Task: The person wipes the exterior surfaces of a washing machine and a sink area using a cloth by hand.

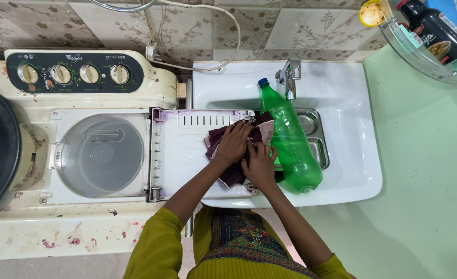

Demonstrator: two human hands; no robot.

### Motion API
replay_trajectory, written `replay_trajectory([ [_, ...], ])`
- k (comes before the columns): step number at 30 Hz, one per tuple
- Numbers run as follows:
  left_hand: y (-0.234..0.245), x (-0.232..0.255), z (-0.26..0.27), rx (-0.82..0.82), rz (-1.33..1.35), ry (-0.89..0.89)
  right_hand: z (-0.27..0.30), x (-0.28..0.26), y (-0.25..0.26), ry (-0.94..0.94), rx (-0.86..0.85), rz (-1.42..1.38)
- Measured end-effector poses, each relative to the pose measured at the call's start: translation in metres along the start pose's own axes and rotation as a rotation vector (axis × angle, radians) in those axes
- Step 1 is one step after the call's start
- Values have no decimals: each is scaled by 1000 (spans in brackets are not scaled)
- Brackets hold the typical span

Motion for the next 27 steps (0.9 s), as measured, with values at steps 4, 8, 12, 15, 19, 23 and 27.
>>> replay_trajectory([
  [4,12,-6,1,-40,21,-43,7,-12,-4,10,6,46],
  [8,21,-11,-4,-41,15,-99,8,-17,-11,2,36,84],
  [12,21,-15,-12,-160,203,95,5,-19,-16,7,28,104],
  [15,20,-11,-13,-204,312,197,5,-19,-19,-2,16,95],
  [19,24,-4,0,-205,332,154,15,-22,-12,7,-7,81],
  [23,33,10,27,-245,355,150,38,-28,4,4,-59,-17],
  [27,44,30,72,-205,201,11,63,-27,17,-1,-76,-245],
])
Point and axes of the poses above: each hand's wrist, its own z-axis away from the middle knuckle, its own y-axis out of the back of the hand, x = y × z, the point moved 2 cm from there along -z, towards the middle knuckle, and after that the axes turned 2 degrees about -z, right-handed, at the moved point
